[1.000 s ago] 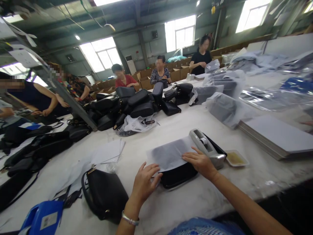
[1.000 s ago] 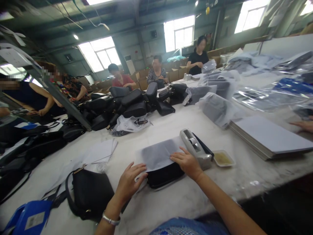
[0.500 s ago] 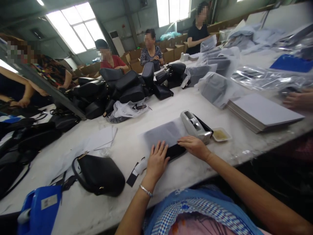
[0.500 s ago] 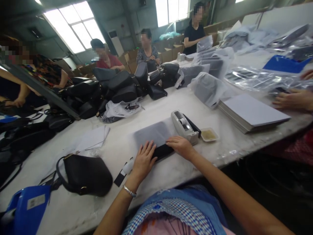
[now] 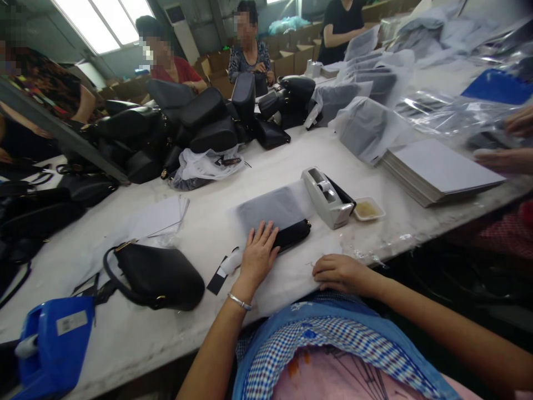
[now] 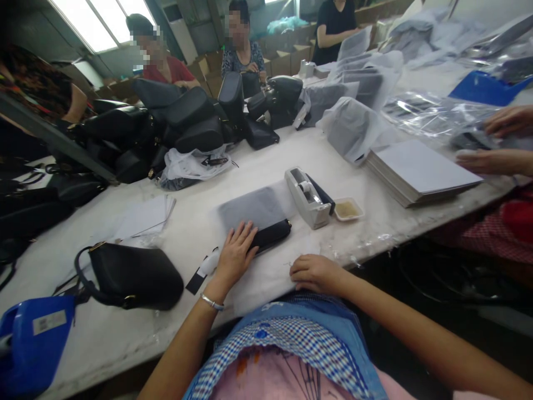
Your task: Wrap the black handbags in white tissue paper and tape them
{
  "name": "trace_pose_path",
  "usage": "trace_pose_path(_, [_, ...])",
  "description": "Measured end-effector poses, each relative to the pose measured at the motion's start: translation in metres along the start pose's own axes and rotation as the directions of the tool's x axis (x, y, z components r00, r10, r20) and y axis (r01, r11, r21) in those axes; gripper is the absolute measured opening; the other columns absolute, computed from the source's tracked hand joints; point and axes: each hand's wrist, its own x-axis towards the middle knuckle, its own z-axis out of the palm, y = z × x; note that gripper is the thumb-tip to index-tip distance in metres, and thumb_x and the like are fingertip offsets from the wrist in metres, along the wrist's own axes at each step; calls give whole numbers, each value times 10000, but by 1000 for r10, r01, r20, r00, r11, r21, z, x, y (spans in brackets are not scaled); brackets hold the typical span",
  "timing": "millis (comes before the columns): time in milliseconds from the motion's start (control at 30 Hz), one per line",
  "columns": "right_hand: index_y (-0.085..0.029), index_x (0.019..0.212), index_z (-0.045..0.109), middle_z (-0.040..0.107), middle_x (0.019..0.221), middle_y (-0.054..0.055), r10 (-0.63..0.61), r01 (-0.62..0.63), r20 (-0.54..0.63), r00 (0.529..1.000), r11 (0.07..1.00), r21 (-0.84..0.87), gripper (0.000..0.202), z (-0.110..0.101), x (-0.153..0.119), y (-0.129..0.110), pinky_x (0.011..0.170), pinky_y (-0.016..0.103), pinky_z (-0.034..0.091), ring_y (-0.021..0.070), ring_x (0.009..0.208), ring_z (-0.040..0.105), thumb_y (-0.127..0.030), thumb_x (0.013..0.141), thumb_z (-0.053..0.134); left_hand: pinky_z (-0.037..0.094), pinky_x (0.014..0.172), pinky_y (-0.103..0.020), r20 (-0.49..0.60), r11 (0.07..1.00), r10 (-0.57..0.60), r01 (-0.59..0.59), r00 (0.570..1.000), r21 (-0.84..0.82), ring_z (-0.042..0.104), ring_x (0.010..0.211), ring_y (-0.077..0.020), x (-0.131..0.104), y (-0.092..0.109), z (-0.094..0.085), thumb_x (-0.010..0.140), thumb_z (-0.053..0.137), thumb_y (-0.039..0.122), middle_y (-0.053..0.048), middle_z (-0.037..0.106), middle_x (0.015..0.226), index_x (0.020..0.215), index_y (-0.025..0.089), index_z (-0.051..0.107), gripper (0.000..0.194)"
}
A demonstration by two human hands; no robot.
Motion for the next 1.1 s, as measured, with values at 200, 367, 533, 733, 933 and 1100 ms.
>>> trace_pose_path(200, [-183,1050,689,702,1021,69,125,-119,-105,987,991,67,195,-11,12,-5,866,283,494,170,948,637,-267,988,524,306,1184,-471,22,996,-26,28,999,-80,315,1449,-225,5,-3,-17,986,489,355,-37,395,1543,1436,235,442,468])
trace_pose_path(367, [-193,1064,658,696,991,66,164,-186,-243,956,980,-69,183,-43,50,-17,851,307,470,189,930,632,-274,989,512,351,1160,-430,143,965,-62,96,988,-244,397,1406,-212,19,-11,-46,1015,385,444,-44,488,1479,1421,221,469,471])
trace_pose_path(533, [-181,974,623,691,895,62,202,-277,-291,935,929,-246,170,-69,94,-6,799,300,439,197,862,641,-273,996,482,346,1157,-388,345,910,-21,161,938,-382,404,1401,-208,36,-19,-79,1013,217,557,-5,534,1440,1269,270,622,559])
trace_pose_path(733, [-202,929,637,708,847,28,298,-365,-245,923,880,-305,129,-79,133,33,655,264,376,179,768,652,-287,972,549,506,967,-354,320,943,-85,180,944,-279,633,1161,-251,47,-22,-83,905,588,476,-29,684,1245,1115,264,681,312])
trace_pose_path(933, [-225,941,660,727,893,4,299,-363,-271,915,903,-230,118,-67,146,65,661,246,407,168,797,667,-312,960,583,529,937,-344,193,953,-190,228,963,-202,657,1110,-220,43,-16,-60,946,544,212,-49,678,1247,1033,220,663,148])
trace_pose_path(1100, [-213,982,645,710,946,24,211,-281,-350,913,946,-163,189,-53,140,72,793,269,464,177,892,659,-331,1006,499,496,1020,-360,11,971,-142,142,990,-190,560,1255,-233,33,-16,-43,955,530,201,-73,522,1446,931,196,633,106])
